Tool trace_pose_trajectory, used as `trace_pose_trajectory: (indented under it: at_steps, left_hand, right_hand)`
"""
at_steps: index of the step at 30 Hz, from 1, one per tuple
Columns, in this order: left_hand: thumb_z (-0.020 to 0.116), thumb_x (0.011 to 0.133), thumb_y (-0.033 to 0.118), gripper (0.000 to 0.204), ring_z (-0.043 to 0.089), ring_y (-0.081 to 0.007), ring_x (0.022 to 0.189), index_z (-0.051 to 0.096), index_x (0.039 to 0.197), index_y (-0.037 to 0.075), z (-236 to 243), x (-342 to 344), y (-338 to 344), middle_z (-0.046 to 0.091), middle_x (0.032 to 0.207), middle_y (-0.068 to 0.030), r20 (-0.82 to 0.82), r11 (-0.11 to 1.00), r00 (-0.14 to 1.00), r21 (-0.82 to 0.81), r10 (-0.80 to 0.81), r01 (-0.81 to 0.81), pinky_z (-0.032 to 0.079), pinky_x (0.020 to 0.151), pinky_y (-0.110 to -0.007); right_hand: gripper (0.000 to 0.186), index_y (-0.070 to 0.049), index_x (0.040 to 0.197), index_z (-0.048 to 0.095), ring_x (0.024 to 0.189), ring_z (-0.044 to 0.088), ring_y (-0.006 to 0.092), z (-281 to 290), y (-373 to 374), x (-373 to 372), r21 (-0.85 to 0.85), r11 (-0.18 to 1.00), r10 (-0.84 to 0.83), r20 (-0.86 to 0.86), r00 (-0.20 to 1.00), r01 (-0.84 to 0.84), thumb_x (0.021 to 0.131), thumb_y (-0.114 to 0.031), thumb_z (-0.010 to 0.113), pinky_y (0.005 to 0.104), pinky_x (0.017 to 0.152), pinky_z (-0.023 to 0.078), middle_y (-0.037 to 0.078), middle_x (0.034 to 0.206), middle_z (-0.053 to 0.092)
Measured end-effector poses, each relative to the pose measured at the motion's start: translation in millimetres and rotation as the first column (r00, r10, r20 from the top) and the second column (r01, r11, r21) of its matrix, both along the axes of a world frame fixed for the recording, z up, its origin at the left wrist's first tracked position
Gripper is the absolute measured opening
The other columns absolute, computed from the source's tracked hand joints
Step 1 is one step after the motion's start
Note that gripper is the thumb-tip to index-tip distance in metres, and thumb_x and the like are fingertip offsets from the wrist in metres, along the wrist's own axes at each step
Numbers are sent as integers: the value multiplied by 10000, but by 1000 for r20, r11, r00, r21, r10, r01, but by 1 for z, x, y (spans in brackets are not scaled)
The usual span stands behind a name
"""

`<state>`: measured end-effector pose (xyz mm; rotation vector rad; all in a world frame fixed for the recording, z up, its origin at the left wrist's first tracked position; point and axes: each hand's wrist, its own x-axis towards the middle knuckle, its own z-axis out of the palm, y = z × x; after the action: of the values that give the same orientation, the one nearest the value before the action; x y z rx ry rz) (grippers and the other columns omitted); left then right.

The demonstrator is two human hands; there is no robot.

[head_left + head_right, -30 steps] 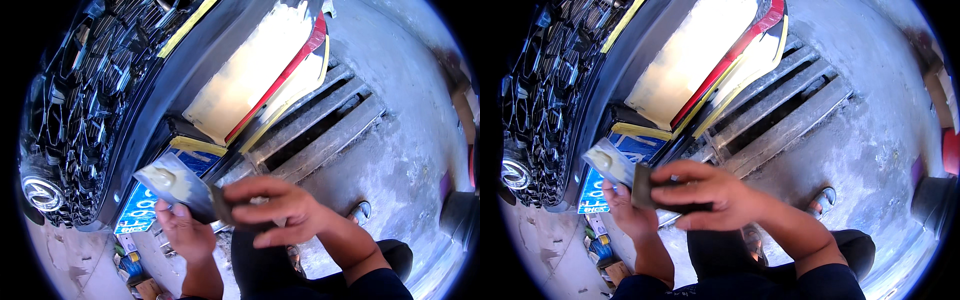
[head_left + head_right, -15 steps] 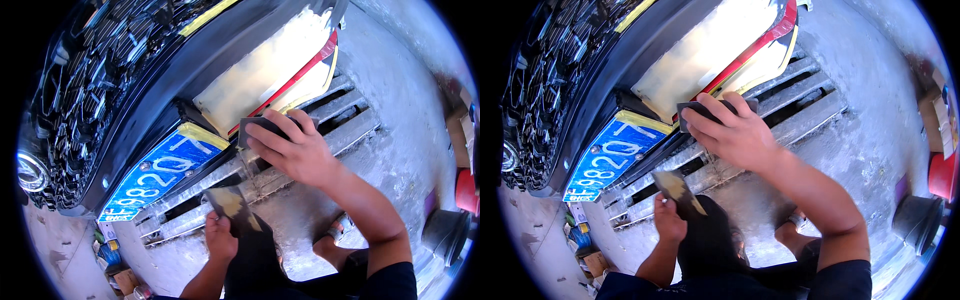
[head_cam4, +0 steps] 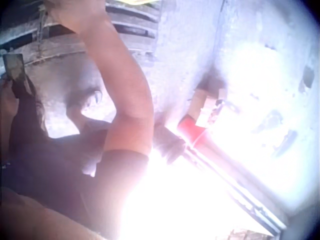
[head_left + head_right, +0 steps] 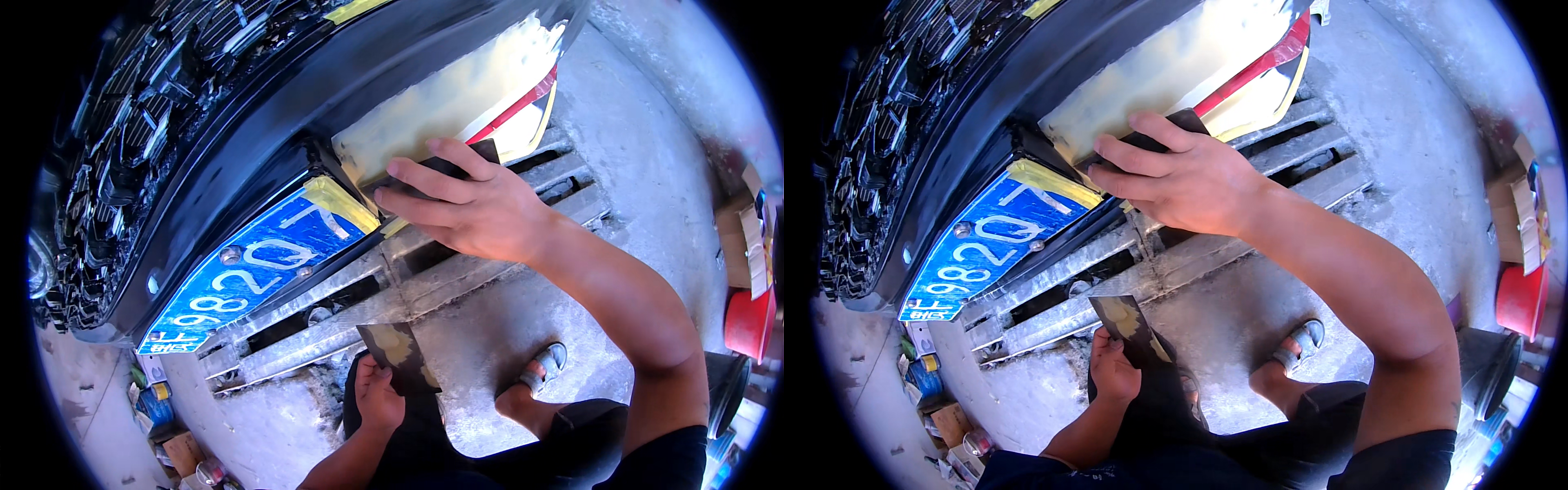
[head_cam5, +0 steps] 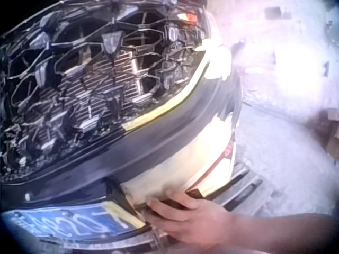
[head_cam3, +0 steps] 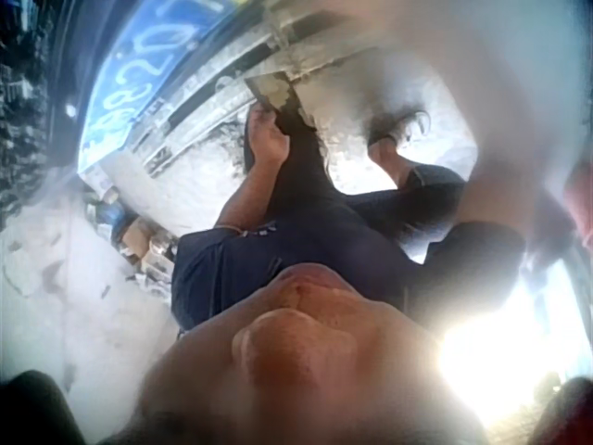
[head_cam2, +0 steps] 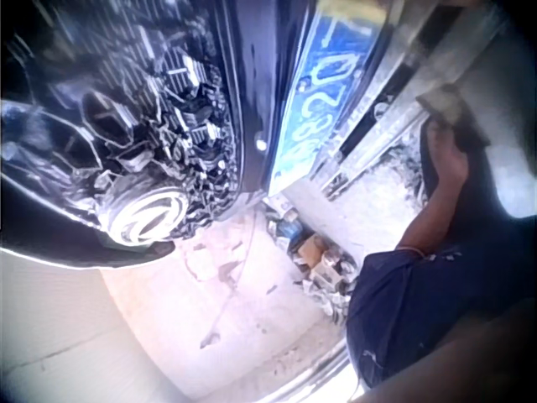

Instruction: The person applies a beige body filler to the front bumper of a black car using a metal putty knife. They spread the filler over a taped-off area and smooth it with a smaller scraper, working along the bumper's edge.

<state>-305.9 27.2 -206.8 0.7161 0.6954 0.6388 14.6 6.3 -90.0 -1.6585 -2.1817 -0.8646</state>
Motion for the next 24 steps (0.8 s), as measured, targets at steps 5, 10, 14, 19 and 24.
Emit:
trace_pose_trajectory:
  at_steps: [5, 10, 14, 19, 24]
  left_hand:
    - [455, 836, 4, 331, 562, -248, 1127, 504, 1162, -25, 7, 0, 3, 593, 1189, -154, 37, 999, 999, 16, -35, 34, 411, 1028, -393]
    - [473, 845, -49, 361, 564, -253, 1146, 482, 1205, -37, 6, -2, 7, 587, 1215, -175, 138, 999, 990, -25, -36, 40, 404, 1041, -397]
    - [495, 855, -55, 390, 555, -265, 1173, 461, 1242, -21, 23, 1, 14, 578, 1239, -166, 172, 998, 984, -23, -54, 59, 398, 1054, -421]
    - [554, 867, -16, 430, 586, -278, 1141, 466, 1287, 17, 43, 16, 22, 543, 1318, -174, 242, 963, 942, -80, -233, 259, 469, 998, -417]
    - [574, 877, 1, 484, 625, -266, 1060, 463, 1345, 59, 54, 29, 20, 472, 1412, -210, 357, 869, 840, -129, -409, 477, 513, 942, -416]
  right_hand:
    - [250, -184, 986, 733, 1325, 408, 187, -8, 1, 0, 7, 998, -57, 57, 997, 57, 737, -195, 714, 444, 1081, 350, -93, 1347, 505]
    - [271, -169, 987, 733, 1299, 425, 222, -22, -5, -2, 94, 985, -145, -22, 989, 146, 717, -181, 708, 426, 1009, 380, -58, 1349, 499]
    - [411, -128, 1136, 662, 1224, 450, 314, -29, -34, -25, 10, 959, -271, -272, 923, 284, 729, -169, 701, 429, 1009, 381, 41, 1325, 493]
    - [470, -80, 1285, 573, 1158, 512, 293, -32, -67, -64, -85, 990, -69, -989, 134, -110, 841, -198, 674, 399, 961, 444, 131, 1334, 490]
    - [558, -3, 1390, 450, 1061, 574, 195, -38, -63, -87, 311, 878, -134, -570, -811, -363, 935, -293, 595, 344, 968, 433, 163, 1271, 554]
